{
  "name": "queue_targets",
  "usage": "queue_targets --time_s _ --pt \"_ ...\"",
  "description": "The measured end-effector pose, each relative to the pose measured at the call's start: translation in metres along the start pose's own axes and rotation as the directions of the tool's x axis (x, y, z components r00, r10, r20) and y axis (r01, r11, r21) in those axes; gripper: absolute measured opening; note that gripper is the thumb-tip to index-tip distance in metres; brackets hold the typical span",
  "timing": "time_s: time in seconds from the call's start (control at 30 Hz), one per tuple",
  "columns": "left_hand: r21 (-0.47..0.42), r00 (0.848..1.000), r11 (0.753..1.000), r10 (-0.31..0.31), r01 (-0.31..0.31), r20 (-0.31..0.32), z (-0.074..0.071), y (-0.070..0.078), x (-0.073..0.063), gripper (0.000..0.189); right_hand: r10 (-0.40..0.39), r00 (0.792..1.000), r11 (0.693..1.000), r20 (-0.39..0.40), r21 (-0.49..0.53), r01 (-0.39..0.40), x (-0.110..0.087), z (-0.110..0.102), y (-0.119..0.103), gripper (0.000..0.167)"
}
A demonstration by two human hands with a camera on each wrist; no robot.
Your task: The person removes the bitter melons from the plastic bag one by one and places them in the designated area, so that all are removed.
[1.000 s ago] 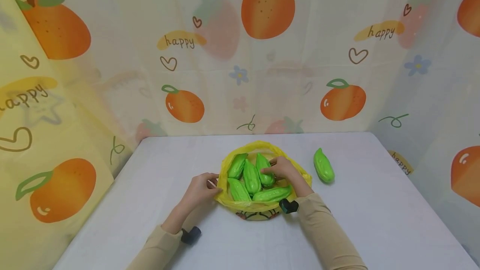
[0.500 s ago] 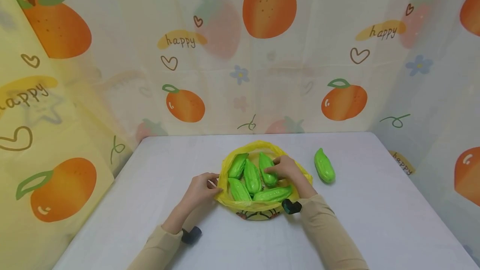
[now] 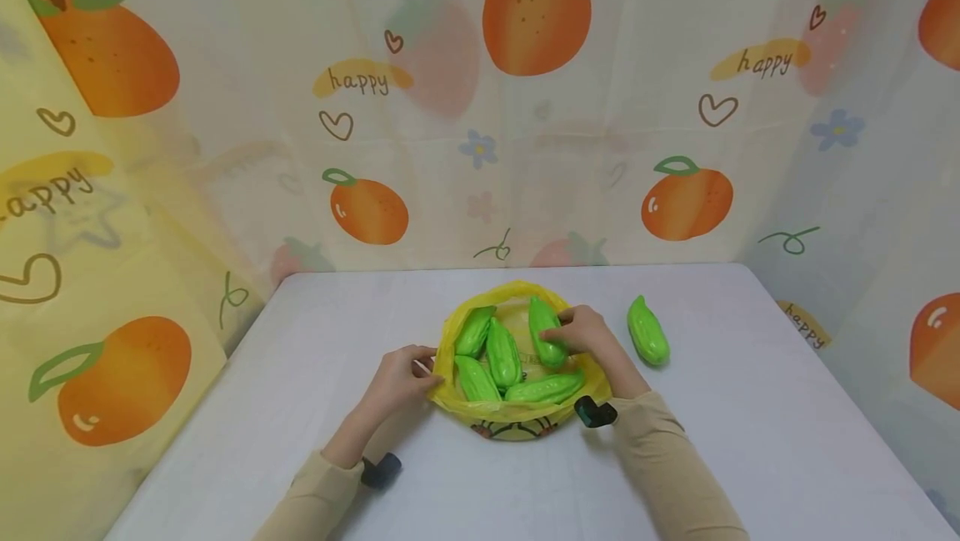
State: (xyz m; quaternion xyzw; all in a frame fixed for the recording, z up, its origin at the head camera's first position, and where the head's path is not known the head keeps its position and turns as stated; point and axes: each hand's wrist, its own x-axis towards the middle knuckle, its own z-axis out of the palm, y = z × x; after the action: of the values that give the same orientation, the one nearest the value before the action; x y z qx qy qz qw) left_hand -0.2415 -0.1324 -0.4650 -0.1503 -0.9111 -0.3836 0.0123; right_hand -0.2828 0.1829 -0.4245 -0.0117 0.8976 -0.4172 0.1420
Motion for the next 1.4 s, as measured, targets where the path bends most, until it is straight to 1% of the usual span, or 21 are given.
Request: queue_targets --time_s 0.3,0.7,0.87,1.07,1.13,1.4 --pt "0.005 1.0 1.0 0.003 -0.003 -0.005 0.001 -0.002 0.0 0.042 -0.009 1.0 0.999 -0.005 0.051 0.009 -0.011 -0.01 -0.001 0.07" --pt "-0.004 1.0 1.0 -0.001 0.001 -0.003 0.0 -0.002 0.001 0.043 -0.033 0.999 0.998 -0.04 0.046 0.035 -0.022 -0.027 0.001 0.068" --pt "-0.004 1.0 1.0 0.005 -0.005 -0.005 0.0 -0.003 0.001 0.043 -0.021 0.999 0.999 -0.038 0.037 0.022 -0.026 -0.035 0.001 0.07" --pt "-0.015 1.0 1.0 -0.005 0.005 -0.003 0.0 -0.002 0.001 0.042 0.002 0.999 0.998 -0.046 0.062 0.001 -0.027 -0.042 0.005 0.071" --pt "-0.012 1.0 1.0 -0.005 0.005 -0.004 0.0 -0.002 0.001 0.042 0.009 0.999 0.998 -0.051 0.06 -0.006 -0.027 -0.044 0.007 0.071" --pt "-0.009 1.0 1.0 -0.006 0.006 -0.001 0.001 -0.003 0.003 0.042 0.021 0.997 1.0 -0.071 -0.007 -0.022 -0.03 -0.055 0.012 0.075"
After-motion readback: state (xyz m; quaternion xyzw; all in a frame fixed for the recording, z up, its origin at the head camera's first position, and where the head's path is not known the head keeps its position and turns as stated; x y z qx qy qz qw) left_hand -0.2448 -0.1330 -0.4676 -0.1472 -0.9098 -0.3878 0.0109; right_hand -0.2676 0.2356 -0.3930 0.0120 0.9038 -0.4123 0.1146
